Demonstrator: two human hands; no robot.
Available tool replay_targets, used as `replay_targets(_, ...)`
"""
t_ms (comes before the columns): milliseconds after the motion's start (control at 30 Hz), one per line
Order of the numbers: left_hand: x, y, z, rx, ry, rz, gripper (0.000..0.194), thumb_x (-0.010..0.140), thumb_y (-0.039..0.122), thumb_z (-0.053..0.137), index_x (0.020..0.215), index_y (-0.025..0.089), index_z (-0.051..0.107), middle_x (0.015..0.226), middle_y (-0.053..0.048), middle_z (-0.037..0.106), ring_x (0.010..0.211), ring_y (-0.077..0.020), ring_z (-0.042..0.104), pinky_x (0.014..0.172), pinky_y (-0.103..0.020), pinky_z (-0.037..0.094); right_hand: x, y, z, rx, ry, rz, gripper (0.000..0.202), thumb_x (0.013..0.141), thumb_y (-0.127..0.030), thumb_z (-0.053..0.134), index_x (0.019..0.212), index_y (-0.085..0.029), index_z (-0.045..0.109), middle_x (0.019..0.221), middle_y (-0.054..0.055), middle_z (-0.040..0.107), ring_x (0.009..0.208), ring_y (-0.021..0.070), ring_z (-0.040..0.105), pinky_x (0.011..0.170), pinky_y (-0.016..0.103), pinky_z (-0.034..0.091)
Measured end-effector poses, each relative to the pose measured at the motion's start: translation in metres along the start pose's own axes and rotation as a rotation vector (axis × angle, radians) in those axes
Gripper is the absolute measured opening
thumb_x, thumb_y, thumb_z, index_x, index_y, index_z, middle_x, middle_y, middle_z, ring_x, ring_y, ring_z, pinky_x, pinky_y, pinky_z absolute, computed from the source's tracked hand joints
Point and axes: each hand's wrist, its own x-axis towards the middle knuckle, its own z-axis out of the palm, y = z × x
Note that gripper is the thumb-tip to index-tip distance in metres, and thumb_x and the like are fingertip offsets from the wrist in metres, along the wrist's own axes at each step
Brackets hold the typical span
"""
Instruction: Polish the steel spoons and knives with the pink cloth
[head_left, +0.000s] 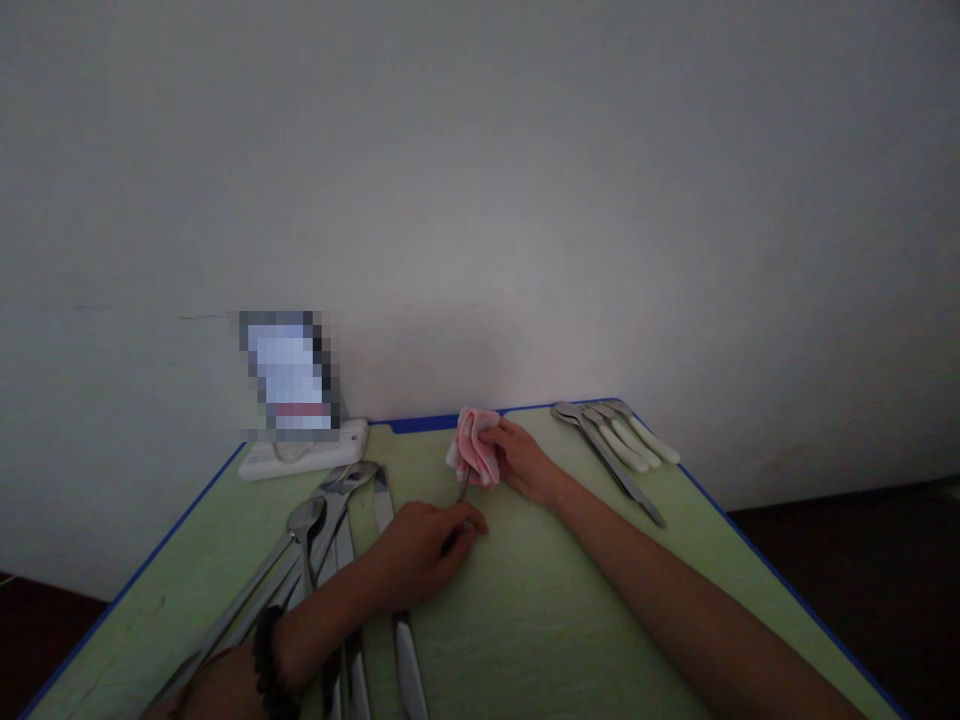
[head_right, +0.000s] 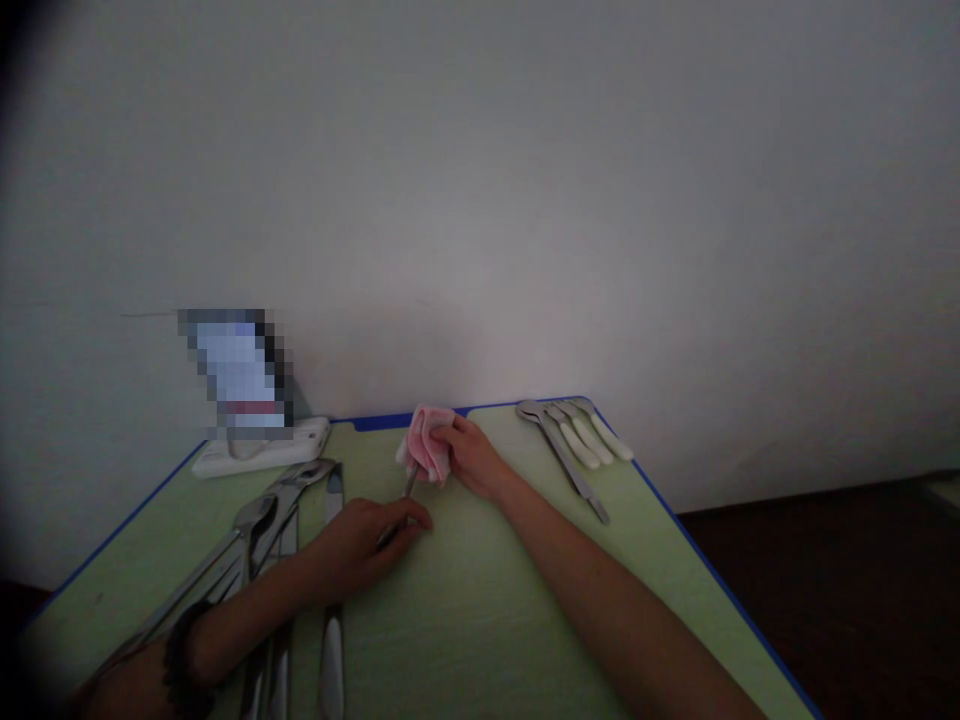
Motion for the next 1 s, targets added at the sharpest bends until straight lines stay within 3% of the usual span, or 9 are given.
replay_targets(167, -0.0001, -0.0014, 0.0015, 0.021, -0.002, 0.006, 0.029, 0.088, 0.024, 0.038, 0.099, 0.02, 0.064, 0.066, -0.001, 0.063, 0.057, -0.0146, 0.057, 0.059, -0.023, 0.036, -0.0019, 0.0016, 0.0023, -0.051, -0.015, 0.006, 0.026, 0.071, -0.026, 0.069, 0.093, -0.017, 0.058, 0.071, 0.001, 0.066, 0.062, 0.0141, 0.059, 0.058, 0.028, 0.049)
replay_targets(400, -0.0005, 0.0007, -0.0016, -0.036, -0.002, 0.019, 0.025, 0.085, 0.026, 0.043, 0.097, 0.021, 0.065, 0.058, 0.003, 0.059, 0.05, -0.0113, 0.051, 0.054, -0.02, 0.033, -0.0001, 0.0012, 0.0005, 0.027, 0.021, 0.011, 0.022, 0.076, -0.032, 0.066, 0.09, -0.018, 0.058, 0.066, 0.0, 0.064, 0.056, 0.0136, 0.058, 0.054, 0.028, 0.049)
replay_targets(600, -0.0004, 0.0051, -0.0058, -0.07, -0.016, 0.009, 0.026, 0.087, 0.03, 0.042, 0.09, 0.019, 0.065, 0.064, 0.001, 0.061, 0.055, -0.0116, 0.054, 0.057, -0.02, 0.035, -0.0003, 0.0007, 0.0013, 0.025, 0.055, 0.027, 0.019, 0.076, -0.025, 0.062, 0.092, -0.017, 0.057, 0.067, 0.0, 0.065, 0.054, 0.0139, 0.058, 0.051, 0.028, 0.05)
replay_targets(733, 0.0004, 0.0042, -0.0048, -0.087, -0.02, -0.008, 0.024, 0.088, 0.029, 0.041, 0.091, 0.018, 0.062, 0.056, 0.003, 0.057, 0.05, -0.0112, 0.051, 0.053, -0.02, 0.032, 0.0007, 0.0027, -0.0013, -0.011, 0.003, 0.049, 0.02, 0.071, -0.016, 0.06, 0.091, -0.017, 0.056, 0.068, 0.0, 0.066, 0.054, 0.0148, 0.059, 0.049, 0.028, 0.05)
replay_targets(1000, 0.0005, 0.0021, -0.0018, -0.155, -0.016, -0.015, 0.019, 0.087, 0.025, 0.042, 0.092, 0.018, 0.058, 0.053, 0.005, 0.055, 0.048, -0.0097, 0.048, 0.05, -0.018, 0.031, 0.0024, 0.0036, -0.0024, -0.024, 0.03, 0.034, 0.025, 0.065, -0.009, 0.053, 0.088, -0.017, 0.056, 0.068, 0.0, 0.066, 0.053, 0.0156, 0.059, 0.044, 0.026, 0.047)
